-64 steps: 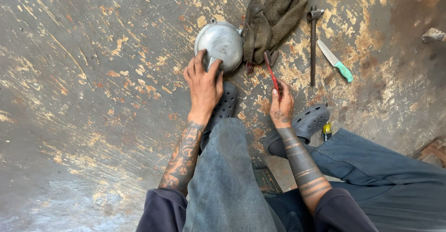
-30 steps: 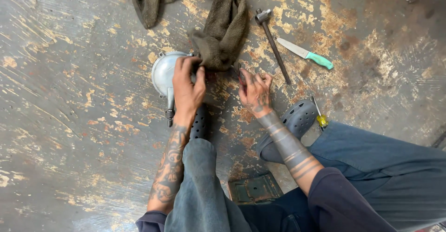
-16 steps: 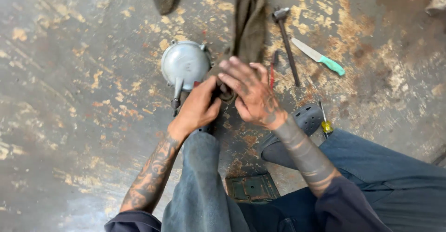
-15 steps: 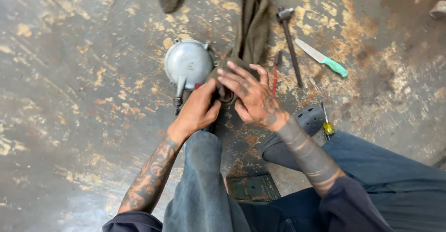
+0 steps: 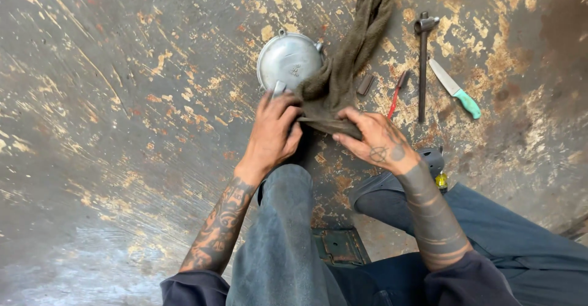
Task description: The person sits on the floor and cleans a metallic mechanical part using a cloth and a small brush. They wipe the exterior, scrub with the brush, and then inspect the part by turning it over before placing it on the floor.
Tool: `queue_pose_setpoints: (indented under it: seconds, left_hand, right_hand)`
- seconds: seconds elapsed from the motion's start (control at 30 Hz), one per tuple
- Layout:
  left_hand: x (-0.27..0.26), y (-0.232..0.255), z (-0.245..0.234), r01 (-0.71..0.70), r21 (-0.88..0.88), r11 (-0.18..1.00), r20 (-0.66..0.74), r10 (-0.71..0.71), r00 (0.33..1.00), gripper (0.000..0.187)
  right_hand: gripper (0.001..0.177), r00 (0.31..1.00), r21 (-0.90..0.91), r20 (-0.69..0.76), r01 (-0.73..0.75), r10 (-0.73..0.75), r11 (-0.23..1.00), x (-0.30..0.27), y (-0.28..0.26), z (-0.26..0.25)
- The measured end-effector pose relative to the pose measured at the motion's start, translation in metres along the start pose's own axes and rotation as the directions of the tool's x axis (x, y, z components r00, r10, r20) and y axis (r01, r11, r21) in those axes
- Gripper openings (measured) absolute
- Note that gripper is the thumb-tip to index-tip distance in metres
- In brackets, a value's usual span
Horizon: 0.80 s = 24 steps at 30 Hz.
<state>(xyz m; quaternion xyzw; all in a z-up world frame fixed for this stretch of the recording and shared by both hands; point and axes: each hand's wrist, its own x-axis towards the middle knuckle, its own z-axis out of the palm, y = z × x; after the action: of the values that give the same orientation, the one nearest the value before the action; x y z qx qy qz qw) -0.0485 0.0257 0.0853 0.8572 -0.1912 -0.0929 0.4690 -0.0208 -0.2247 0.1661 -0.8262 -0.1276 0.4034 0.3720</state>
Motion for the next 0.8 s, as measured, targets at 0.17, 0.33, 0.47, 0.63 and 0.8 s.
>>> queue_pose_setpoints:
  seconds: [0.17,0.33,0.47,0.63,0.8]
  left_hand:
    - [-0.003,0.016,0.015,0.288,-0.479,0.829,0.292,-0.159,0.943,0.03]
    - [-0.004,0.027,0.014,0.532,-0.487,0.693,0.431,-0.339,0.836,0.036]
    - [-0.01,0.013,0.016,0.395,-0.208,0.895,0.023,-0.399,0.917,0.043]
    - [-0.003,-0.02,0.004,0.372,0.193,0.908,-0.217,-0.33,0.919,0.052]
    - [0.007,-0.038,0.034,0.493,-0.063,0.868,-0.125,-0.497,0.859,0.089]
  right_hand:
    - [0.029,0.994,-0.41,-0.096,-0.094,0.059,0.907,-0.029,0.023,-0.003]
    - [0.052,0.95,-0.454,-0.262,0.036,-0.172,0.89,0.025,0.004,-0.011]
    - [0.028,0.932,-0.081,-0.298,0.191,-0.206,0.978,0.09,0.055,0.041]
    - [0.037,0.881,-0.11,-0.465,0.044,-0.091,0.993,0.117,0.016,0.053]
    - [0.082,0.857,-0.026,-0.488,-0.206,0.167,0.978,0.13,0.048,0.066]
